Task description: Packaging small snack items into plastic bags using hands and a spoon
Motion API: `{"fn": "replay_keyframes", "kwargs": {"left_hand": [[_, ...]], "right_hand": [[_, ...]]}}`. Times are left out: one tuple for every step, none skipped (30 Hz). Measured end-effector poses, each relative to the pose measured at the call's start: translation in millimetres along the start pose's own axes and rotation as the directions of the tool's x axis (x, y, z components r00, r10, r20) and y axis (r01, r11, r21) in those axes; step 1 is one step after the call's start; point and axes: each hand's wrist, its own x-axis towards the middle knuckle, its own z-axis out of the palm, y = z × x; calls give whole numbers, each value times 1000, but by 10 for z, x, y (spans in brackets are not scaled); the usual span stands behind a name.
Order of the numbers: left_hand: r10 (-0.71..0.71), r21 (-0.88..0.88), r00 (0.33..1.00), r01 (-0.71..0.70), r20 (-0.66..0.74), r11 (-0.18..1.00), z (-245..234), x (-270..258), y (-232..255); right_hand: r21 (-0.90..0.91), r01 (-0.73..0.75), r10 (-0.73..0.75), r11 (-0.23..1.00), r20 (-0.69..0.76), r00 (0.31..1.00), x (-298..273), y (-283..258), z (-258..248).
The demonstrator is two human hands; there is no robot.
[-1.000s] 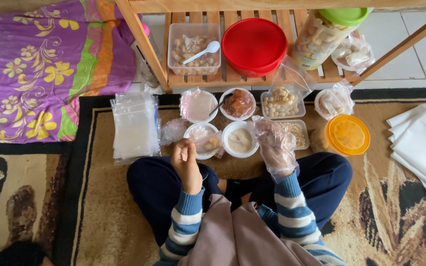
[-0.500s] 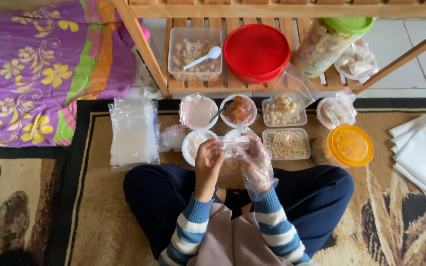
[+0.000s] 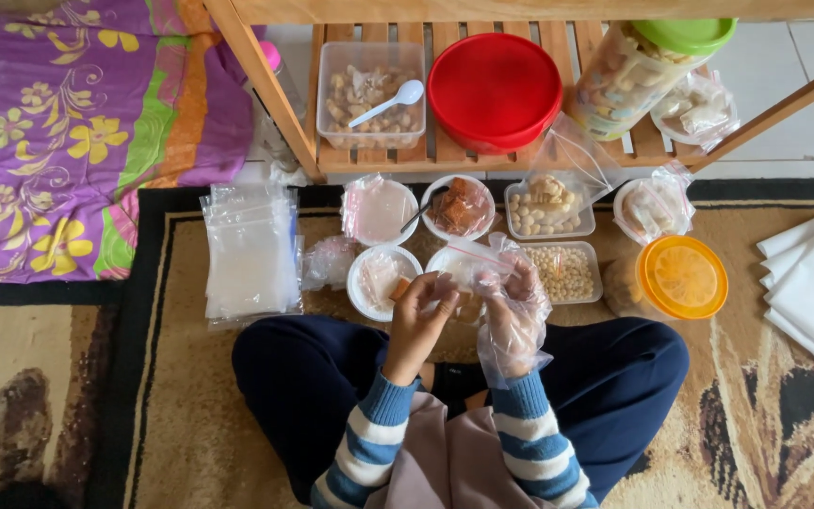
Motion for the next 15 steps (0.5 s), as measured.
{"fn": "replay_keyframes", "kwargs": {"left_hand": [[-1, -23, 999, 2, 50, 1000, 19, -9, 23], [5, -44, 995, 0, 104, 999, 31, 18, 54], [0, -43, 994, 4, 106, 999, 50, -14, 45], [-26, -60, 991, 35, 134, 998, 71, -34, 41], [-52, -77, 985, 65, 163, 995, 93, -55, 37], [-57, -76, 985, 70, 165, 995, 92, -59, 44], [-47, -62, 985, 58, 164, 996, 90, -64, 48], [-38, -50, 987, 47, 158, 998, 97, -82, 46], [-43, -52, 987, 52, 157, 997, 71, -104, -55], [-42, 5, 982, 42, 182, 999, 27, -100, -148], [-43, 62, 978, 31, 206, 998, -16, -99, -235], [-40, 63, 978, 28, 207, 998, 0, -105, -158], [-29, 90, 977, 11, 209, 996, 15, -114, -80], [-19, 117, 977, -6, 213, 993, 29, -126, -3], [-18, 118, 976, -8, 215, 993, 29, -114, -24]], "right_hand": [[40, 57, -55, 998, -45, 997, -13, -18, 18], [83, 119, -111, 989, -95, 989, -5, -39, 58], [81, 115, -107, 990, -97, 989, -44, -63, 55], [80, 125, -115, 989, -122, 986, -72, -94, 58], [79, 135, -122, 988, -147, 981, -102, -126, 59], [77, 132, -119, 988, -151, 981, -101, -92, 42], [102, 156, -133, 982, -204, 970, -102, -55, 23], [124, 180, -144, 976, -253, 957, -104, -18, -9], [119, 176, -142, 977, -252, 957, -123, -26, -83], [65, 167, -148, 984, -231, 962, -134, -33, -131], [11, 158, -153, 987, -210, 966, -148, -45, -179], [13, 160, -154, 987, -210, 966, -121, -38, -180], [-94, 121, -140, 988, -217, 966, -98, -32, -180], [-200, 80, -126, 976, -228, 965, -77, -24, -183], [-199, 81, -126, 977, -230, 965, -76, -32, -191]]}}
